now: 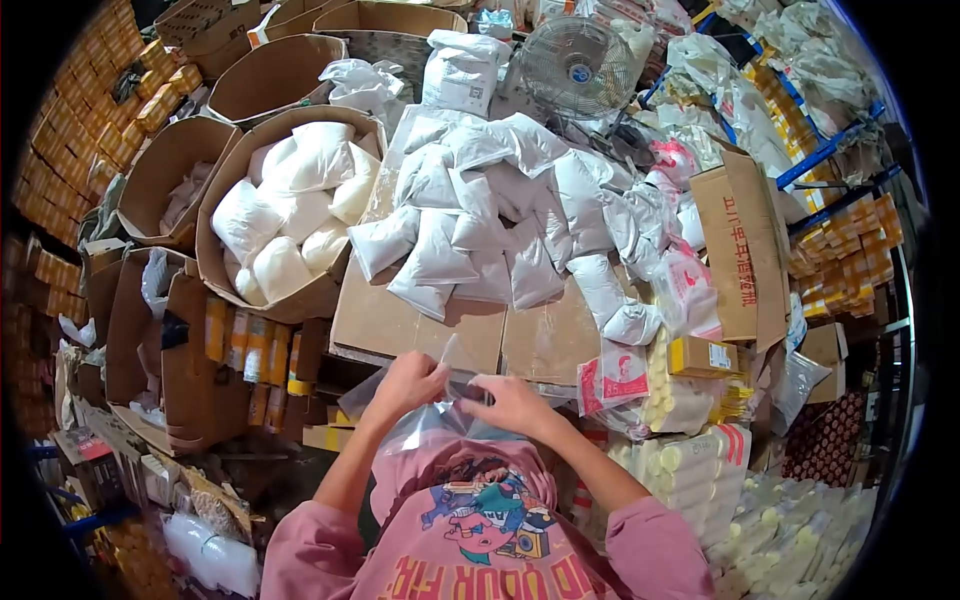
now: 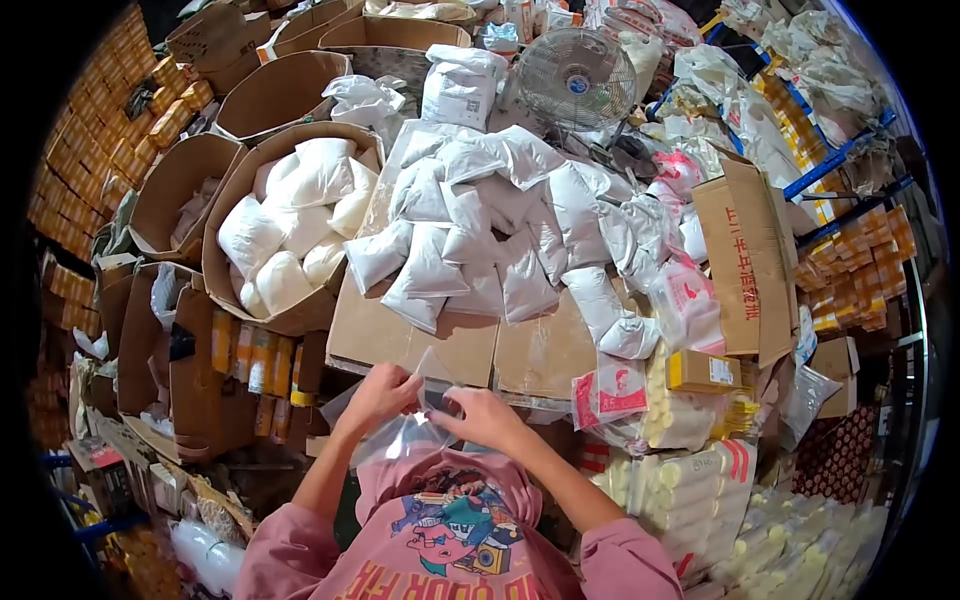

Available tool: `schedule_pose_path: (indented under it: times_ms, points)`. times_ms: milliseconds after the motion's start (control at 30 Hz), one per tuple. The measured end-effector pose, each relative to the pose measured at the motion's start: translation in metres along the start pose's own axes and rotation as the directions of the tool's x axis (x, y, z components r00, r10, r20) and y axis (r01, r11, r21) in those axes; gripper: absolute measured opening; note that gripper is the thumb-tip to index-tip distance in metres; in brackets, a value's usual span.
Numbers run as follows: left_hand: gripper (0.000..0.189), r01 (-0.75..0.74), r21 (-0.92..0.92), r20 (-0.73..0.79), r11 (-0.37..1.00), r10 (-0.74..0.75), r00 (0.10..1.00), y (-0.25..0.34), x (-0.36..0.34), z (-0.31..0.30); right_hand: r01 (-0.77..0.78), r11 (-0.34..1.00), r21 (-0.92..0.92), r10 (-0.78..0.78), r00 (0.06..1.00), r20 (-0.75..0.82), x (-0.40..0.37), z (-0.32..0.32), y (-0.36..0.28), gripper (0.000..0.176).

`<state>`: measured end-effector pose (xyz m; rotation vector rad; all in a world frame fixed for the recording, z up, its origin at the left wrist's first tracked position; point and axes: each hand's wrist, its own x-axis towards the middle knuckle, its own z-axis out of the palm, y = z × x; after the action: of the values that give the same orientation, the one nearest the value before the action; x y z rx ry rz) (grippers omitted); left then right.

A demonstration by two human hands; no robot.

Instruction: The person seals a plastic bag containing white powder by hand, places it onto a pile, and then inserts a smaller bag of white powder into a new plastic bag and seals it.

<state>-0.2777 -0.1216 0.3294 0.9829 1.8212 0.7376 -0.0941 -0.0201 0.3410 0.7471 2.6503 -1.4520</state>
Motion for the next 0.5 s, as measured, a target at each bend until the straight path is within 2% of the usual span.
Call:
schedule_pose_path:
  times_ms: [33,133,167,267,300,333,400,433,500]
  points:
    - [0.042,0.018,0.013,-0.024,1.000,-0.017,1.000,0.006,-0.004,-0.002,-0.021,0.998,-0.052,0.024,0.998,0.056,-0.004,0.000,-0.006,0.032]
    - [0.043,-0.021,0.097,-0.131,0.995,0.033,0.991,0.000,-0.005,0.009,-0.043,0.998,0.044,0.039,0.996,0.084,-0.013,0.012,-0.008,0.026]
    - [0.031,-0.074,0.053,-0.092,0.996,0.078,0.993,0.001,-0.007,0.009,-0.091,0.989,0.118,0.078,0.991,0.109,-0.014,0.020,0.004,0.022]
    - [0.016,-0.266,-0.079,-0.197,0.961,0.246,0.949,0.007,-0.014,0.013,0.046,0.992,0.115,-0.047,0.999,0.004,-0.014,0.023,0.020,0.020]
    - [0.031,-0.294,-0.096,-0.224,0.951,0.267,0.937,0.011,-0.020,0.012,0.076,0.993,0.088,-0.076,0.997,0.001,-0.016,0.010,0.005,0.022]
    - [0.035,-0.410,0.107,-0.244,0.906,0.424,0.872,0.017,-0.023,0.008,0.067,0.997,0.032,-0.069,0.996,0.061,-0.016,0.005,0.009,0.023]
    - [0.043,-0.558,0.487,-0.174,0.671,0.701,0.691,0.035,-0.029,-0.004,0.053,0.996,-0.075,-0.039,0.983,0.177,-0.019,-0.002,0.017,0.025]
    - [0.034,-0.516,0.627,-0.062,0.584,0.698,0.714,0.047,-0.036,-0.011,0.128,0.983,-0.132,-0.103,0.978,0.179,-0.020,-0.014,0.003,0.026]
    - [0.022,-0.615,0.701,0.241,0.362,0.691,0.682,0.047,-0.033,-0.018,0.125,0.913,-0.389,-0.008,0.957,0.289,-0.020,-0.019,-0.006,0.022]
